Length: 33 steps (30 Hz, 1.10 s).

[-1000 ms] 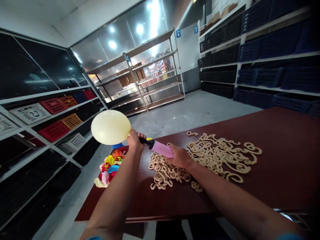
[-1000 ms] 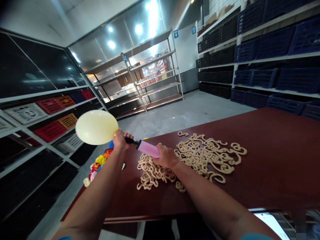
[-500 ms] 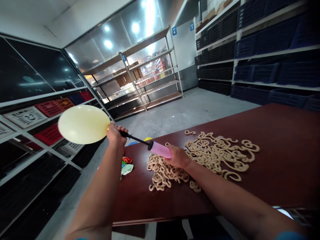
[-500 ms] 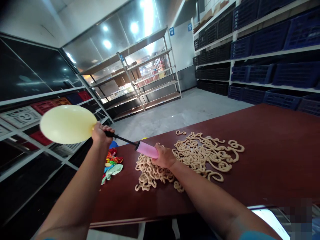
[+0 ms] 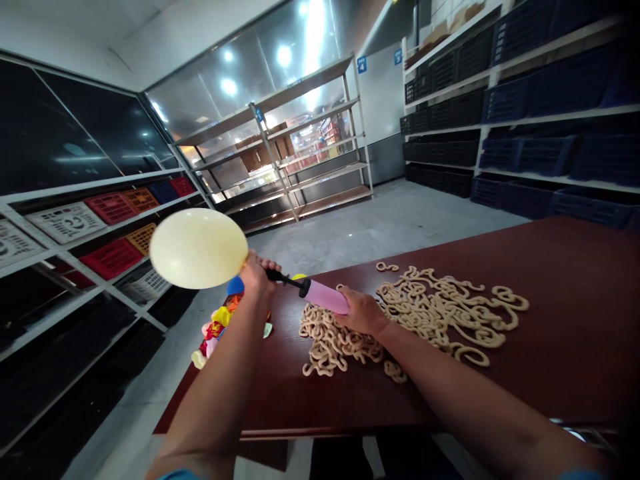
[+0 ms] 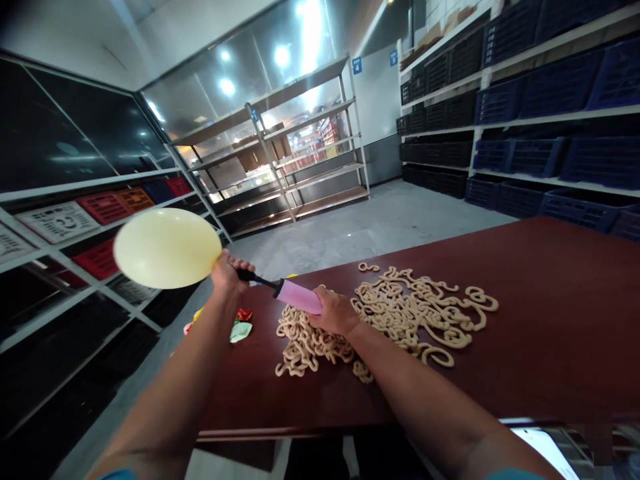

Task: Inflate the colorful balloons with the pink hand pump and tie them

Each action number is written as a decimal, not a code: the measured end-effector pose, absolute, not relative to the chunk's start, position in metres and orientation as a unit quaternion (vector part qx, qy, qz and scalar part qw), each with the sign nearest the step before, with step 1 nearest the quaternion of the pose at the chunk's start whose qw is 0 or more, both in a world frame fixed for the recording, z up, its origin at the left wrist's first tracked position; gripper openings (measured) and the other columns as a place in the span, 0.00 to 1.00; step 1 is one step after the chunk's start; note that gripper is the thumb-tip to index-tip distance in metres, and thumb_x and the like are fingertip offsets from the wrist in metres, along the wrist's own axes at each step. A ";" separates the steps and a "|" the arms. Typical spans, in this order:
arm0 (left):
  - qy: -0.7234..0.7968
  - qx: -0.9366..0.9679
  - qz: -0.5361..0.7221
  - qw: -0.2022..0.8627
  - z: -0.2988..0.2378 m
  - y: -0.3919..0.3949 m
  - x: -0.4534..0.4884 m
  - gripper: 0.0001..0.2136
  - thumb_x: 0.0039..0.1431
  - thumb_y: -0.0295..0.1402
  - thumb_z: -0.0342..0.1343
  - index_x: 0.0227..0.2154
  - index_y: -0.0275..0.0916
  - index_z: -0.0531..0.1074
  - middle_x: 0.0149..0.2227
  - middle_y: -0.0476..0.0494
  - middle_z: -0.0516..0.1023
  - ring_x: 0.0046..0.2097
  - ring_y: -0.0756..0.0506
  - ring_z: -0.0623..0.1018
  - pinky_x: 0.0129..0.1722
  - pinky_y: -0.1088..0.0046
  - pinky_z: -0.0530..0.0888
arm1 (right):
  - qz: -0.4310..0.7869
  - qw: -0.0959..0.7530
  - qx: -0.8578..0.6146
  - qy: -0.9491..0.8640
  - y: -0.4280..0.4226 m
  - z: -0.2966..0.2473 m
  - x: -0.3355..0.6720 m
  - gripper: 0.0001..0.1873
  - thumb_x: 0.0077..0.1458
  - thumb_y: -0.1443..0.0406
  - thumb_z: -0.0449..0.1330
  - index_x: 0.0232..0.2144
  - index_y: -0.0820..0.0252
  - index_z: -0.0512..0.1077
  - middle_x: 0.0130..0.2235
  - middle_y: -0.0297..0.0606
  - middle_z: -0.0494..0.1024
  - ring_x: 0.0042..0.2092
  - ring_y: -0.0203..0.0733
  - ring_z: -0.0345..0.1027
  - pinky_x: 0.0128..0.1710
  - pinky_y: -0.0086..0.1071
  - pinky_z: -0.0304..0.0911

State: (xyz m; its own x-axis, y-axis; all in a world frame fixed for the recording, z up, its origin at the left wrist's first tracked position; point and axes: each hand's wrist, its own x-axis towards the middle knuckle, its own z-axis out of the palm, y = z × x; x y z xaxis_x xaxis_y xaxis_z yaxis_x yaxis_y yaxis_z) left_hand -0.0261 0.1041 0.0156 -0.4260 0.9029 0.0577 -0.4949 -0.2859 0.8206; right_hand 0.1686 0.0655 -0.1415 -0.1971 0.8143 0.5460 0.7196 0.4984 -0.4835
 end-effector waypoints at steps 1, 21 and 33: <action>0.375 0.279 0.761 0.450 0.027 0.104 -0.036 0.16 0.53 0.34 0.49 0.17 0.40 0.47 0.13 0.57 0.49 0.15 0.53 0.58 0.17 0.75 0.61 | 0.061 0.394 -0.494 -0.773 0.066 -0.141 0.168 0.24 0.42 0.59 0.59 0.44 0.58 0.63 0.37 0.39 0.74 0.37 0.42 0.69 0.34 0.32 0.57; 0.385 0.250 0.737 0.497 -0.024 0.110 0.012 0.16 0.53 0.37 0.49 0.18 0.40 0.48 0.13 0.57 0.51 0.15 0.54 0.59 0.17 0.76 0.60 | 0.052 0.357 -0.530 -0.767 0.064 -0.142 0.170 0.21 0.43 0.58 0.59 0.41 0.59 0.64 0.35 0.39 0.74 0.33 0.41 0.68 0.30 0.30 0.54; 0.372 0.304 0.774 0.413 0.072 0.107 -0.075 0.15 0.53 0.31 0.47 0.18 0.40 0.47 0.12 0.57 0.50 0.14 0.54 0.58 0.16 0.76 0.60 | 0.071 0.400 -0.486 -0.774 0.068 -0.142 0.166 0.24 0.42 0.58 0.58 0.44 0.59 0.64 0.38 0.39 0.74 0.37 0.43 0.69 0.34 0.32 0.58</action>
